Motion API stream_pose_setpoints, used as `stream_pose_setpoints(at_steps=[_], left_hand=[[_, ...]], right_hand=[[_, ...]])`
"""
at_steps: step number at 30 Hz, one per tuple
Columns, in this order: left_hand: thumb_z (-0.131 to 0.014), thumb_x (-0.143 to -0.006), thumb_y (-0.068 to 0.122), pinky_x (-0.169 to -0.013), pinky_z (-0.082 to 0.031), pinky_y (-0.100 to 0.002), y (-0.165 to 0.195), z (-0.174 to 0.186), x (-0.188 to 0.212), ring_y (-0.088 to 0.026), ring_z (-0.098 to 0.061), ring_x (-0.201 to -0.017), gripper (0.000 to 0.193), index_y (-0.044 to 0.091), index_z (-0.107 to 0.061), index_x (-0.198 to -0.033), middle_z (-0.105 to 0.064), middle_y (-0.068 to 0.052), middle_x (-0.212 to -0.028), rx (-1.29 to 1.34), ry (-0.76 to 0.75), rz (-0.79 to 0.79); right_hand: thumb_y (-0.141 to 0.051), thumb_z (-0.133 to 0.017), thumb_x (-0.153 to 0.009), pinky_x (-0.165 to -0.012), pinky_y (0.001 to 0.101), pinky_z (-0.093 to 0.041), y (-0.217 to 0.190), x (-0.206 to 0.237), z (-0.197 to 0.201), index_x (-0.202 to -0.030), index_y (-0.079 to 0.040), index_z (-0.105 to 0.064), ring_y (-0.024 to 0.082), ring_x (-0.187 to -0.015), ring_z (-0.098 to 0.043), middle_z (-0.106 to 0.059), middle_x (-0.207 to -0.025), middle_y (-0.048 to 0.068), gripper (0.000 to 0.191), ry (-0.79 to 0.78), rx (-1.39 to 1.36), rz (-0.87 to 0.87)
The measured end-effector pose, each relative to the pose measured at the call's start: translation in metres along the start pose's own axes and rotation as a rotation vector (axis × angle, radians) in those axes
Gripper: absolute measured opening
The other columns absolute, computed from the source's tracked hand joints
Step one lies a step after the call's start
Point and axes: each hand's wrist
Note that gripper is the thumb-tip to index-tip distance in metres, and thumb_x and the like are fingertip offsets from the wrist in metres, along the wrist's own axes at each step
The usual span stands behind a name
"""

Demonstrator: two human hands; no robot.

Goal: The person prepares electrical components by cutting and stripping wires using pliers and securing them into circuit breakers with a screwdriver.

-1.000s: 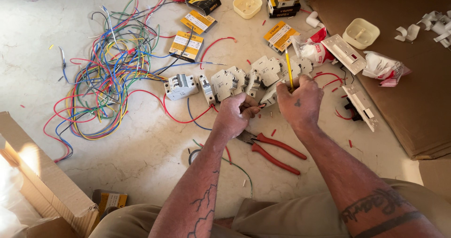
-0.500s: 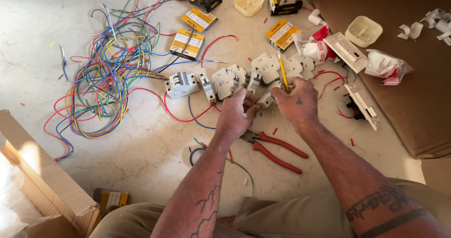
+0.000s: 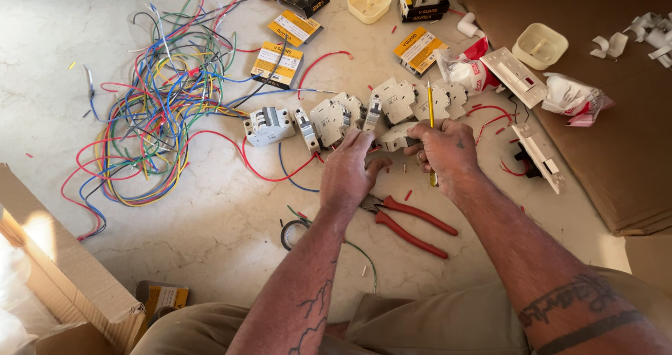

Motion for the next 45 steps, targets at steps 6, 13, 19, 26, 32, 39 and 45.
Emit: stream_pose_setpoints(at_steps=[6, 13, 19, 26, 32, 39, 45], left_hand=[[-0.081, -0.081, 0.019, -0.081, -0.054, -0.046, -0.003, -0.002, 0.0, -0.035, -0.068, -0.1, 0.038, 0.004, -0.066, -0.114, -0.066, -0.011, -0.113, -0.042, 0.023, 0.011], [-0.081, -0.08, 0.015, -0.083, -0.054, -0.044, -0.009, -0.001, -0.002, -0.034, -0.068, -0.1, 0.036, 0.004, -0.068, -0.112, -0.068, -0.012, -0.109, -0.005, -0.034, 0.014], [-0.084, -0.077, 0.015, -0.083, -0.054, -0.043, -0.011, 0.0, -0.003, -0.033, -0.068, -0.099, 0.036, 0.005, -0.069, -0.108, -0.069, -0.012, -0.107, 0.02, -0.098, 0.032], [-0.085, -0.082, 0.016, -0.074, -0.054, -0.042, -0.02, -0.003, -0.008, -0.033, -0.069, -0.086, 0.024, 0.001, -0.071, -0.093, -0.07, -0.013, -0.096, 0.044, -0.088, -0.003], [-0.085, -0.08, 0.013, -0.062, -0.052, -0.03, -0.034, 0.005, -0.013, -0.012, -0.062, -0.066, 0.017, 0.004, -0.078, -0.093, -0.074, -0.007, -0.077, 0.329, -0.16, 0.22], [-0.074, -0.09, 0.008, -0.061, -0.053, -0.024, -0.037, -0.002, -0.017, -0.005, -0.062, -0.068, 0.017, 0.007, -0.079, -0.106, -0.075, 0.0, -0.08, 0.538, -0.175, 0.339], [-0.073, -0.093, 0.007, -0.062, -0.051, -0.023, -0.041, -0.004, -0.017, -0.004, -0.059, -0.07, 0.016, 0.007, -0.079, -0.108, -0.074, 0.001, -0.083, 0.552, -0.175, 0.321]], right_hand=[[-0.014, -0.07, -0.087, -0.046, 0.0262, -0.04, 0.001, -0.001, 0.0, -0.099, -0.005, -0.067, 0.008, -0.052, -0.052, -0.071, -0.075, 0.01, 0.015, -0.013, 0.025, -0.006], [-0.014, -0.072, -0.086, -0.046, 0.027, -0.038, -0.006, 0.006, -0.001, -0.1, -0.005, -0.066, 0.008, -0.052, -0.051, -0.07, -0.074, 0.01, 0.018, -0.028, 0.08, 0.023], [-0.013, -0.076, -0.083, -0.045, 0.0276, -0.038, -0.012, 0.012, -0.003, -0.102, -0.004, -0.065, 0.008, -0.054, -0.059, -0.069, -0.075, 0.007, 0.023, -0.038, 0.078, 0.043], [-0.018, -0.074, -0.083, -0.051, 0.0292, -0.046, -0.015, 0.008, 0.004, -0.1, -0.004, -0.071, 0.012, -0.057, -0.062, -0.074, -0.077, 0.013, 0.022, 0.101, 0.364, 0.205], [-0.031, -0.077, -0.077, -0.067, 0.0337, -0.059, -0.02, 0.001, 0.016, -0.1, -0.001, -0.071, 0.017, -0.069, -0.071, -0.074, -0.083, 0.012, 0.038, 0.049, 0.663, 0.527], [-0.035, -0.076, -0.078, -0.083, 0.0457, -0.056, -0.015, 0.013, 0.001, -0.113, -0.007, -0.072, 0.033, -0.083, -0.071, -0.072, -0.082, 0.017, 0.046, -0.084, 1.029, 0.599], [-0.041, -0.081, -0.075, -0.079, 0.0467, -0.053, -0.021, 0.019, 0.003, -0.116, -0.009, -0.074, 0.033, -0.095, -0.068, -0.07, -0.11, 0.01, 0.052, -0.036, 1.028, 0.924]])
Point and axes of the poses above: each hand's wrist, its own x-axis away from the middle knuckle, its own z-axis out of the back of the hand, y = z × x
